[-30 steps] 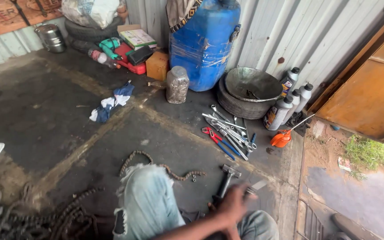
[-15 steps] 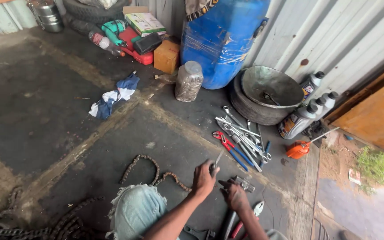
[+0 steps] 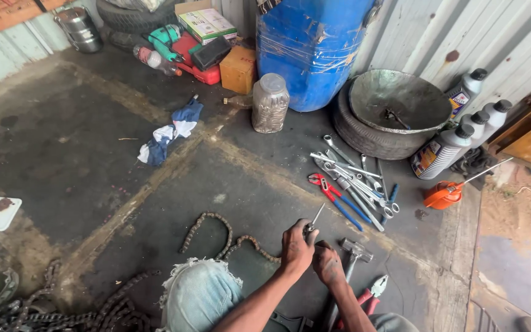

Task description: The person sits on the floor and uses a hammer and a metal punch to drive a pin through a chain link. They repeatedly position the punch, strike it with the hammer, and adjust the chain to continue the repair.

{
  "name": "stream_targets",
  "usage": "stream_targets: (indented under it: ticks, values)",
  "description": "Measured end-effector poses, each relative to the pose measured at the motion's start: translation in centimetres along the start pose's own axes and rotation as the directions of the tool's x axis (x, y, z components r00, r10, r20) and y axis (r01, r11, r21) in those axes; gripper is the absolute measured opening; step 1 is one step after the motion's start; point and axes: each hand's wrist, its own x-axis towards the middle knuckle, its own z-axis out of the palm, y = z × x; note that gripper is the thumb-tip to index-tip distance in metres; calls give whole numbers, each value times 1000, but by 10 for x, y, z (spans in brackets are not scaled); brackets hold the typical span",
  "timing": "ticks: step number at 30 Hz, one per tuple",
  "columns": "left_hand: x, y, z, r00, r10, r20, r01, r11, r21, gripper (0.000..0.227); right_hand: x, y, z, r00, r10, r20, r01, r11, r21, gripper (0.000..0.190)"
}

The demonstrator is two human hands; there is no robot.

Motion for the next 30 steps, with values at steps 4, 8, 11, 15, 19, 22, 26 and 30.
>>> stream_targets:
  ticks: [4, 8, 11, 15, 19, 22, 26, 30]
  values:
    - [3, -9, 3, 996, -52, 75, 56, 996, -62, 24, -1, -11, -8, 999, -24, -41, 25, 999, 30, 12]
    - [4, -45, 3, 995, -53, 84, 54, 999, -9, 27, -2, -19, -14, 997, 41, -66, -37, 998, 56, 21]
    - [5, -74, 5, 990, -72, 123, 65, 996, 54, 27, -4, -21, -17, 997, 61, -47, -60, 998, 34, 22]
    - [5, -90, 15, 996, 21, 91, -23, 999, 26, 28, -5, -34, -26, 992, 124, -1, -124, 991, 53, 24]
    - [8, -84, 12, 984, -27, 175, 38, 998, -59, 28, -9, -23, -23, 991, 122, 49, -125, 989, 75, 27]
    - [15, -77, 6, 965, -78, 252, 103, 991, -90, 26, -7, -16, -17, 999, 50, 16, -51, 996, 74, 27]
    - [16, -79, 17, 953, -126, 275, 164, 979, -118, 25, -7, -31, -29, 996, 90, 24, -92, 994, 55, 27]
    - [13, -75, 20, 960, -65, 273, 117, 977, -177, 25, -6, -31, -29, 991, 125, 53, -127, 991, 39, 26]
